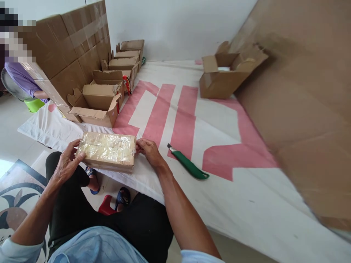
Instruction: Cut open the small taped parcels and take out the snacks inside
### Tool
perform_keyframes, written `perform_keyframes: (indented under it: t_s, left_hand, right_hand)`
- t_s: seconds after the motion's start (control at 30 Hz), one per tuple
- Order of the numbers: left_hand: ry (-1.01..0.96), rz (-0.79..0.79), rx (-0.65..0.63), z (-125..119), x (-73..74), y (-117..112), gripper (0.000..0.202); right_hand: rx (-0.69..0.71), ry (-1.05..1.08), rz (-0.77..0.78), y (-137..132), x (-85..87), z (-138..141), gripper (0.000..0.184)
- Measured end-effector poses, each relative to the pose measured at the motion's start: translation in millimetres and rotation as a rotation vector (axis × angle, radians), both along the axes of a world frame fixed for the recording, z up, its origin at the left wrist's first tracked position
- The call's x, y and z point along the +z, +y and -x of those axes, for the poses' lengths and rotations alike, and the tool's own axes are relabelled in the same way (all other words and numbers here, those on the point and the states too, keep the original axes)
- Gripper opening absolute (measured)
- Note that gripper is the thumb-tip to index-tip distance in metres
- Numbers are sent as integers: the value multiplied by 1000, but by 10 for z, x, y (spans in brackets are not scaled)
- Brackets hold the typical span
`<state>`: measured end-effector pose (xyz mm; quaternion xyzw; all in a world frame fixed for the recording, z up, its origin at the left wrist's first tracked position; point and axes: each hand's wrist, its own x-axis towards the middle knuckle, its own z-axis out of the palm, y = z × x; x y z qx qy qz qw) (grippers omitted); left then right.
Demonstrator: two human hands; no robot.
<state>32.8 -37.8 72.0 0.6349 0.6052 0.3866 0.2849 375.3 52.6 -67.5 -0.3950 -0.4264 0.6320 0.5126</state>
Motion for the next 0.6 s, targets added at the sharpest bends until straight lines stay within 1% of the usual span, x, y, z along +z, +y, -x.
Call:
perform_keyframes:
  t_s: [0.13,0.27,0.47,0.6]
  left_hand:
    - [-49,-2,-36,27,28,-37,56]
    - [-122,51,-66,108,64,-13,49]
    - [-269,144,-128,126,101,25,50]
    - [-318,198,-156,128,121,69,49]
  right_hand:
    - [-16,-26,-20,-33,3,-17,59]
    - [-19,-58,-37,-65,25,-9,60]
    - [-55,-128,-44,-93,26,-23,59]
    - [-60,-126,-42,-91,14,-31,59]
